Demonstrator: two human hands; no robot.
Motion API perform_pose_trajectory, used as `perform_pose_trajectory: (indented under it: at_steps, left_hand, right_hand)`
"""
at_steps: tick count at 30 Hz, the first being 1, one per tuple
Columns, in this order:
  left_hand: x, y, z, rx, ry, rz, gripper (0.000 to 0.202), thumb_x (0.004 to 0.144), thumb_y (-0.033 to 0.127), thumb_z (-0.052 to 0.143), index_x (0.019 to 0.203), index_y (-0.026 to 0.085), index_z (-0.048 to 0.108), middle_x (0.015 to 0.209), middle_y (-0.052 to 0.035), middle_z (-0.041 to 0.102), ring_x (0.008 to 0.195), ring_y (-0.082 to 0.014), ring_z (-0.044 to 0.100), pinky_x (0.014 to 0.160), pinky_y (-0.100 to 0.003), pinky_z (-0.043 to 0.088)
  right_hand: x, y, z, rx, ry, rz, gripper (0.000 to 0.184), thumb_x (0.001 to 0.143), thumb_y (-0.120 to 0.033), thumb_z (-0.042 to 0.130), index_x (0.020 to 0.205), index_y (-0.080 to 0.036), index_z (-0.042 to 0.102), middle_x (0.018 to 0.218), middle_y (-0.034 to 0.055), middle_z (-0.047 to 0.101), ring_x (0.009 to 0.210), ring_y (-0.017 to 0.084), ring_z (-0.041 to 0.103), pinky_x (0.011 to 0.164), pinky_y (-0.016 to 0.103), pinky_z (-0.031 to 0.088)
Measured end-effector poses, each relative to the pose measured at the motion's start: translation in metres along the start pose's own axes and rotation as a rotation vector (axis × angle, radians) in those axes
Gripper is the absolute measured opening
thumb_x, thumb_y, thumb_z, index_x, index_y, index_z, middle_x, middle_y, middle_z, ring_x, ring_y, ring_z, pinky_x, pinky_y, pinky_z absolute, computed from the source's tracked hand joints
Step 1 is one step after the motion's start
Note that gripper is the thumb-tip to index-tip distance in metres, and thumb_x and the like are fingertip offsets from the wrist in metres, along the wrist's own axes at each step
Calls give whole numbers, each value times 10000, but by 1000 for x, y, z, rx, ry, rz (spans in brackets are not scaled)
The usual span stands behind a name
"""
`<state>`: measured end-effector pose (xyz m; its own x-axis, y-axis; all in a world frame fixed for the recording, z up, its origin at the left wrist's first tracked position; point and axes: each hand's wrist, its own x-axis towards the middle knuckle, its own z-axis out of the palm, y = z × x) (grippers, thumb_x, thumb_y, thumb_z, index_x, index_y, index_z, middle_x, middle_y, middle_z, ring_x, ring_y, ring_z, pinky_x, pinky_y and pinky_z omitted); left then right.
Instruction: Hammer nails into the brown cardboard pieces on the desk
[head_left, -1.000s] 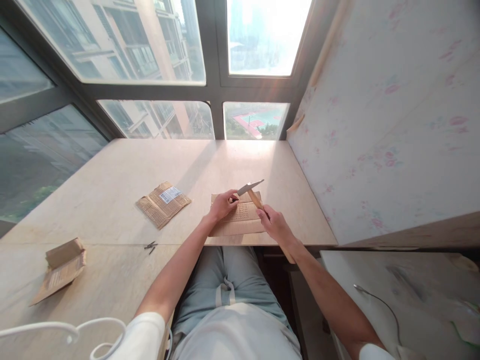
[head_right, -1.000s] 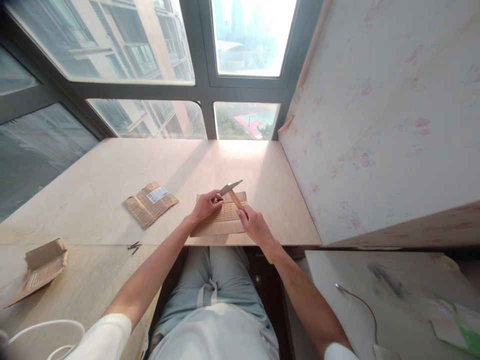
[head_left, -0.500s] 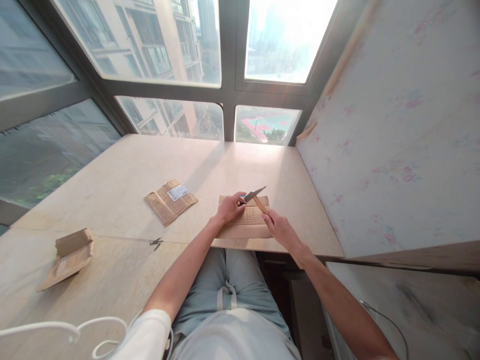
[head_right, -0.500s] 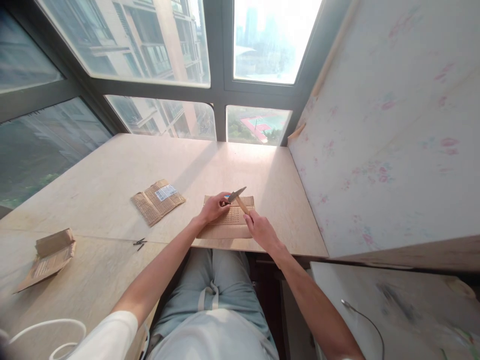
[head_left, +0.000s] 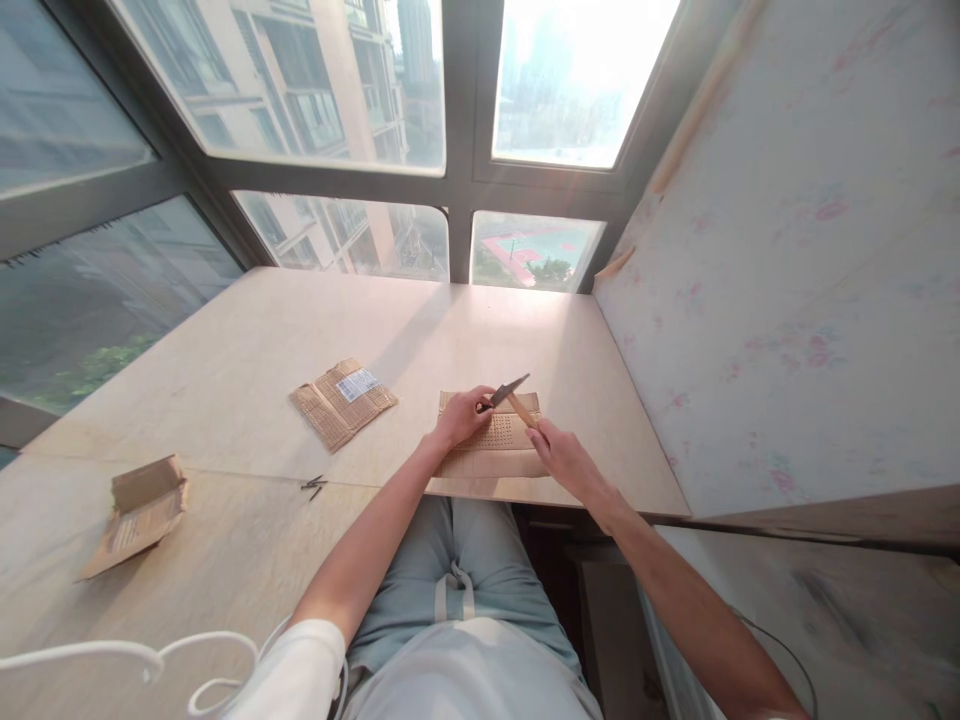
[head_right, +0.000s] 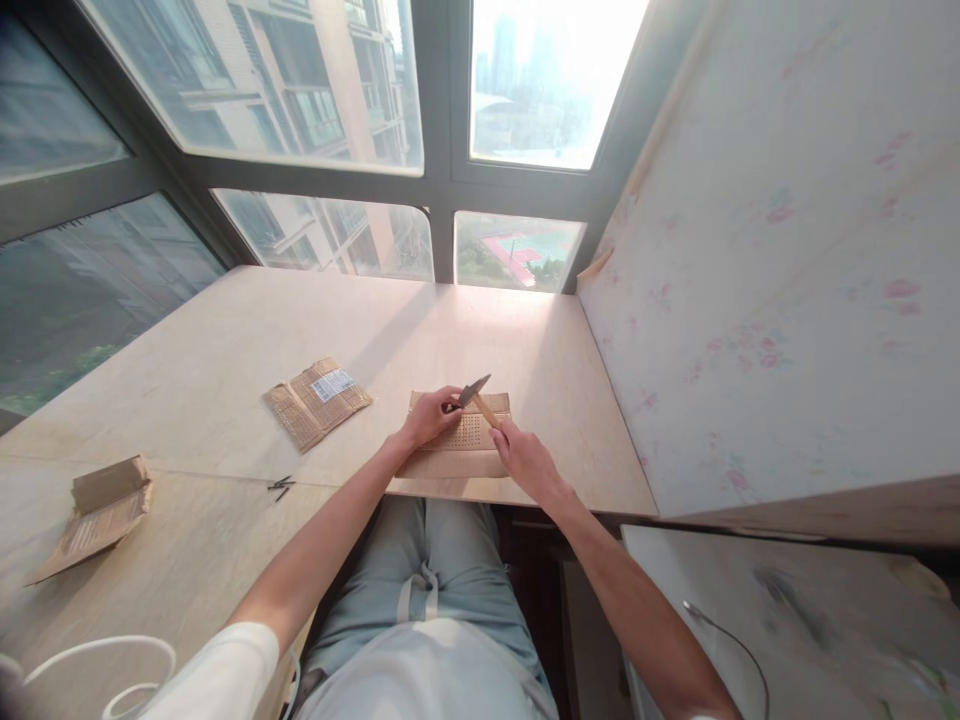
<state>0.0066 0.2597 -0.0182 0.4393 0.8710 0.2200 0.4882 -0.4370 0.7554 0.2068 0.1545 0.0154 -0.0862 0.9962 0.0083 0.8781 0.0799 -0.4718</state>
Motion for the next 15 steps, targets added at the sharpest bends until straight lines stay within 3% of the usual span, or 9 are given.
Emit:
perform_pose_trajectory:
  at_steps: [3, 7, 15]
  left_hand:
    - [0, 1, 0, -11, -3, -5, 324, 782, 146, 637, 1098, 213, 635, 922, -14, 744, 832, -154, 681, 790, -263, 511]
    - [0, 2, -1, 2, -7, 12, 339, 766, 113, 621, 1092, 204, 637, 939, -22, 741, 839, -160, 677, 794, -269, 507]
    - [1, 2, -1, -65, -19, 22, 244, 772, 114, 606, 1001, 196, 632, 887, 3, 737, 813, -144, 669, 780, -266, 496]
  right_hand:
    - [1, 0, -1, 8, 27, 12, 295, 989, -390, 332, 886, -205, 537, 673, 42, 620, 586, 179, 570, 516, 251, 244]
    - [3, -2, -2, -13, -43, 11, 264, 975, -370, 360, 867, -209, 539, 634, 29, 599, 558, 173, 553, 509, 254, 227]
    - [-1, 1, -1, 157, 75, 5, 312, 960, -429, 348, 814, -219, 527, 629, 20, 589, 549, 173, 528, 532, 262, 287]
